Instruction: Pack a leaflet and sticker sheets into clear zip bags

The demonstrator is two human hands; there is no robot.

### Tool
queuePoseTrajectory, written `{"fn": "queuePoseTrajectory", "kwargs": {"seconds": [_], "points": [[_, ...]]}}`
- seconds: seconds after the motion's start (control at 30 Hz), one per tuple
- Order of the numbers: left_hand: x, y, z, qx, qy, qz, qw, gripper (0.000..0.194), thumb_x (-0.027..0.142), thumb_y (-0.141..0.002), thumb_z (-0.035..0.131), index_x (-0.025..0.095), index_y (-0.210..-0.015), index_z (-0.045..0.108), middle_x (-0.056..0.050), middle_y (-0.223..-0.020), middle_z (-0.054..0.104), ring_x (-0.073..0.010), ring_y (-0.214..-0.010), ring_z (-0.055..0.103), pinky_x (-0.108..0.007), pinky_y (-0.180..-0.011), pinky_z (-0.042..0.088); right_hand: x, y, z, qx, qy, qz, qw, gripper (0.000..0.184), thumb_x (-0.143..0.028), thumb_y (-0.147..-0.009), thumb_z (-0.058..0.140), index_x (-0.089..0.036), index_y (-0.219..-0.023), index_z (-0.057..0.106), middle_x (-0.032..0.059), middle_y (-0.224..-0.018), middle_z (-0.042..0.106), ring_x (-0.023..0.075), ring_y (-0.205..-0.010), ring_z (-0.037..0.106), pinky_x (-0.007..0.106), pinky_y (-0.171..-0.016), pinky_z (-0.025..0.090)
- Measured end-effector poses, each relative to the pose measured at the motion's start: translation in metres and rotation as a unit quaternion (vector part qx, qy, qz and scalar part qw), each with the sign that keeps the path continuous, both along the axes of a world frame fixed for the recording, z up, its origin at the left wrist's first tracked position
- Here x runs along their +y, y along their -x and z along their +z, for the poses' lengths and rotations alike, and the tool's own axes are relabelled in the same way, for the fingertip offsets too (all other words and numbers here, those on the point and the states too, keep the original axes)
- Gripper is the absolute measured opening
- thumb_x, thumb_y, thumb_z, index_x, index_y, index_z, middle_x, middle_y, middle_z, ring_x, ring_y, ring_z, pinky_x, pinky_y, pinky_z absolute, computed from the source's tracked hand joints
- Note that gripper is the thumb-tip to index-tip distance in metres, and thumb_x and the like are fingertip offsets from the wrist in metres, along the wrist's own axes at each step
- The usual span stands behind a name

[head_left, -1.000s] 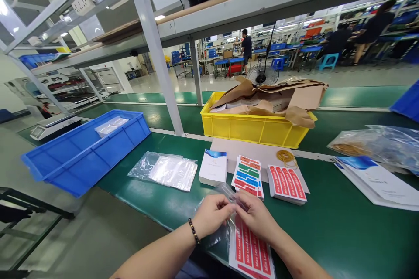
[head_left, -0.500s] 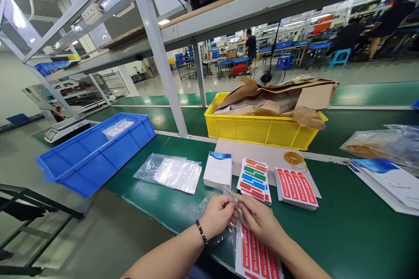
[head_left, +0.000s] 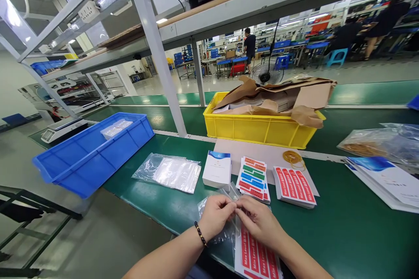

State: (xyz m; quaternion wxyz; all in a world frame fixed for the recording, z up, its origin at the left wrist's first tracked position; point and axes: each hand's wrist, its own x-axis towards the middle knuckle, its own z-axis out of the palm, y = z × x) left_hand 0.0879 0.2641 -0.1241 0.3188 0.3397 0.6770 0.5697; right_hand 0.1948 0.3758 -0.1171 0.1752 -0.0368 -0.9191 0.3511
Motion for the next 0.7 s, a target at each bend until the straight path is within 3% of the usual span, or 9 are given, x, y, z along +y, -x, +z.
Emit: {"fn": "queuePoseTrajectory", "kwargs": {"seconds": [0.13, 0.23, 0.33, 0.43, 0.6, 0.7], "points": [[-0.004, -0.002, -0.003, 0.156, 0.003, -0.003, 0.988, 0.026, 0.025, -0.074, 0.046, 0.014, -0.050, 0.047, 0.002, -0.049, 0.044, -0.0076, -0.050, 0.040, -0.020, -0.051, 0.029, -0.001, 0.002, -0.006, -0.008, -0.028, -0.015, 0.999, 0.029, -0.024, -0.086, 0.032, -0.018, -0.059, 0.039, 0.0000, -0.061, 0.047, 0.0113, -0.057, 0.045, 0.024, -0.054, 0.032], [-0.004, -0.005, -0.006, 0.207, 0.001, 0.009, 0.978, 0.026, 0.021, -0.072, 0.046, 0.014, -0.047, 0.042, 0.003, -0.047, 0.040, -0.0071, -0.049, 0.036, -0.021, -0.050, 0.027, -0.007, 0.006, -0.009, 0.010, -0.052, -0.067, 0.996, 0.028, -0.022, -0.084, 0.033, -0.018, -0.056, 0.034, -0.0005, -0.058, 0.044, 0.0110, -0.054, 0.042, 0.024, -0.052, 0.029], [-0.002, -0.007, -0.009, 0.159, -0.001, 0.026, 0.987, 0.025, 0.021, -0.071, 0.044, 0.015, -0.047, 0.040, 0.003, -0.047, 0.039, -0.0070, -0.049, 0.035, -0.020, -0.049, 0.027, -0.013, 0.010, -0.012, 0.028, -0.068, -0.124, 0.990, 0.027, -0.020, -0.082, 0.035, -0.019, -0.055, 0.032, -0.0006, -0.057, 0.043, 0.0110, -0.053, 0.041, 0.024, -0.051, 0.027], [0.000, -0.008, -0.010, 0.092, -0.002, 0.034, 0.995, 0.025, 0.023, -0.072, 0.044, 0.015, -0.048, 0.040, 0.004, -0.047, 0.039, -0.0067, -0.047, 0.034, -0.019, -0.048, 0.028, -0.014, 0.011, -0.014, 0.031, -0.073, -0.139, 0.987, 0.028, -0.020, -0.082, 0.035, -0.019, -0.055, 0.032, -0.0006, -0.056, 0.043, 0.0106, -0.053, 0.041, 0.023, -0.051, 0.026], [0.001, -0.005, -0.009, 0.020, 0.035, -0.015, 0.999, 0.034, 0.034, -0.079, 0.038, 0.016, -0.050, 0.041, 0.004, -0.043, 0.039, -0.0066, -0.037, 0.035, -0.019, -0.040, 0.028, -0.004, 0.008, -0.012, 0.066, -0.125, -0.071, 0.987, 0.026, -0.020, -0.084, 0.033, -0.018, -0.058, 0.037, 0.0008, -0.060, 0.044, 0.0119, -0.057, 0.040, 0.024, -0.054, 0.028], [-0.001, -0.004, -0.008, 0.027, 0.044, -0.048, 0.998, 0.039, 0.038, -0.081, 0.034, 0.016, -0.050, 0.043, 0.003, -0.042, 0.041, -0.0073, -0.037, 0.037, -0.020, -0.040, 0.029, -0.003, 0.006, -0.009, 0.065, -0.122, -0.038, 0.990, 0.025, -0.020, -0.084, 0.033, -0.018, -0.060, 0.038, 0.0009, -0.061, 0.044, 0.0123, -0.058, 0.039, 0.025, -0.054, 0.027]]}}
